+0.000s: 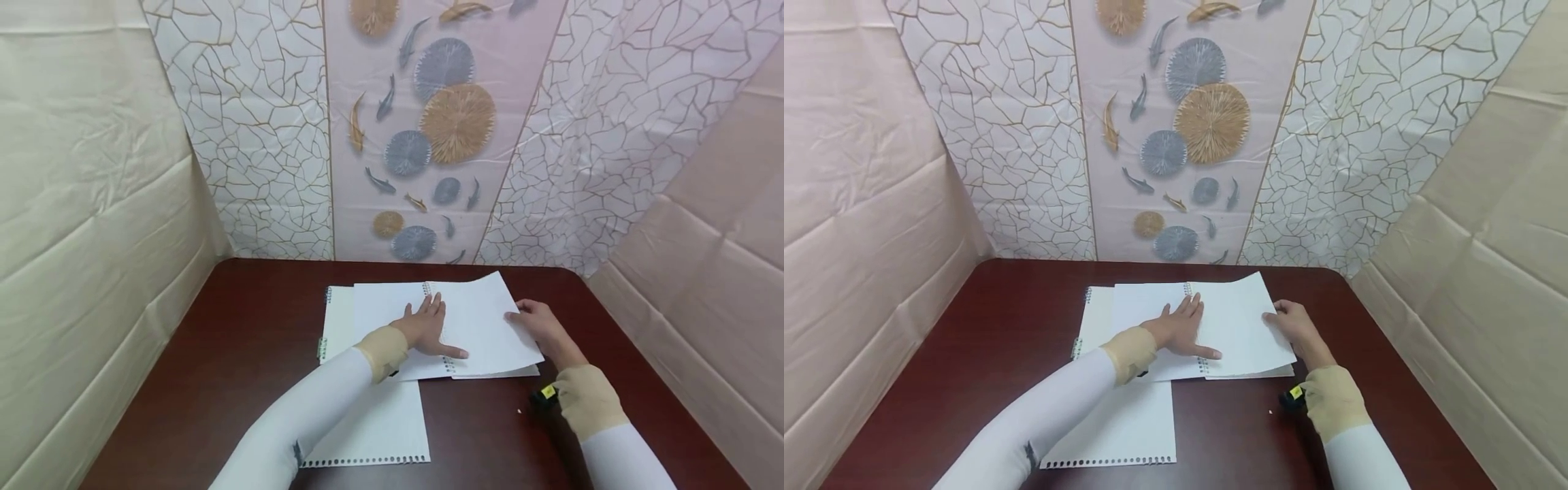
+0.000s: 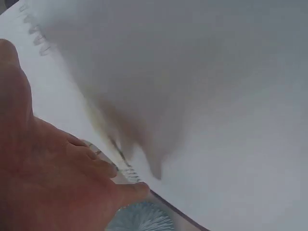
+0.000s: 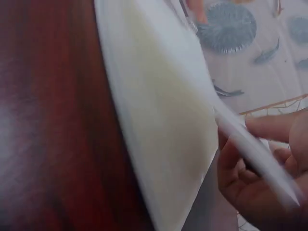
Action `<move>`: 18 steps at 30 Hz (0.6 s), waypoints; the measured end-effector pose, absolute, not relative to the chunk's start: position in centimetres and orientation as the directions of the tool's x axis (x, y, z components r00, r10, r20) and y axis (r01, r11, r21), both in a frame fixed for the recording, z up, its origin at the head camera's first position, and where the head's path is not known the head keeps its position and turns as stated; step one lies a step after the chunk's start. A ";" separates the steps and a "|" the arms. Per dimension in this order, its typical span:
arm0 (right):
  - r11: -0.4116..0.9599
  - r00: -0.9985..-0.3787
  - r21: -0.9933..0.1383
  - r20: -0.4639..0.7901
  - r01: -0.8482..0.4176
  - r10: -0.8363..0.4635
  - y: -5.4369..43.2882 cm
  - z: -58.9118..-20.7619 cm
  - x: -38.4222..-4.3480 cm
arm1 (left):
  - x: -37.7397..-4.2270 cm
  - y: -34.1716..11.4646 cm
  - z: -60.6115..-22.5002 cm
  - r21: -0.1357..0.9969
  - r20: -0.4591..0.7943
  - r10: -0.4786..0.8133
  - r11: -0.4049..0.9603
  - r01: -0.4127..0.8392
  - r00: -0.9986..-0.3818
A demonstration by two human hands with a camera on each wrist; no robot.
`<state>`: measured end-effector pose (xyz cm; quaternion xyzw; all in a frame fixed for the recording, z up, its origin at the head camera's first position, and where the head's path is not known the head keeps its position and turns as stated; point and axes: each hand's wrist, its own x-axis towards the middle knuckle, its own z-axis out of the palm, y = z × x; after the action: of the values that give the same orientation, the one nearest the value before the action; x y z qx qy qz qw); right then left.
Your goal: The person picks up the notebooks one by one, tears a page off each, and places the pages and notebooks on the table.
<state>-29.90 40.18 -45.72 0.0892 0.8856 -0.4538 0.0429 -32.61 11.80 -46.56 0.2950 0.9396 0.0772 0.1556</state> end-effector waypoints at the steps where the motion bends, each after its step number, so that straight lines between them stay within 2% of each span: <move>1: 0.578 -0.983 -0.796 -0.144 0.181 0.111 40.2 -45.9 -29.7 | -32.6 11.7 -46.7 0.224 -0.252 0.574 0.818 0.531 -0.779; 5: 0.606 -0.997 -0.792 -0.069 0.080 0.041 40.4 -47.0 -29.0 | -32.6 11.3 -47.5 0.184 -0.254 0.562 0.827 0.531 -0.788; 8: 0.601 -0.999 -0.798 -0.041 0.039 0.010 40.7 -47.8 -28.6 | -32.9 11.4 -48.3 0.194 -0.273 0.558 0.830 0.523 -0.784; 18: 0.520 -0.998 -0.853 -0.059 0.051 0.001 42.9 -49.1 -27.8 | -34.2 12.5 -50.6 0.190 -0.301 0.542 0.841 0.507 -0.785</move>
<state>-27.78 42.87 -49.05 0.0149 0.8715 -0.4895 0.0253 -34.23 12.49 -50.64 0.2779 0.9434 0.0496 0.1743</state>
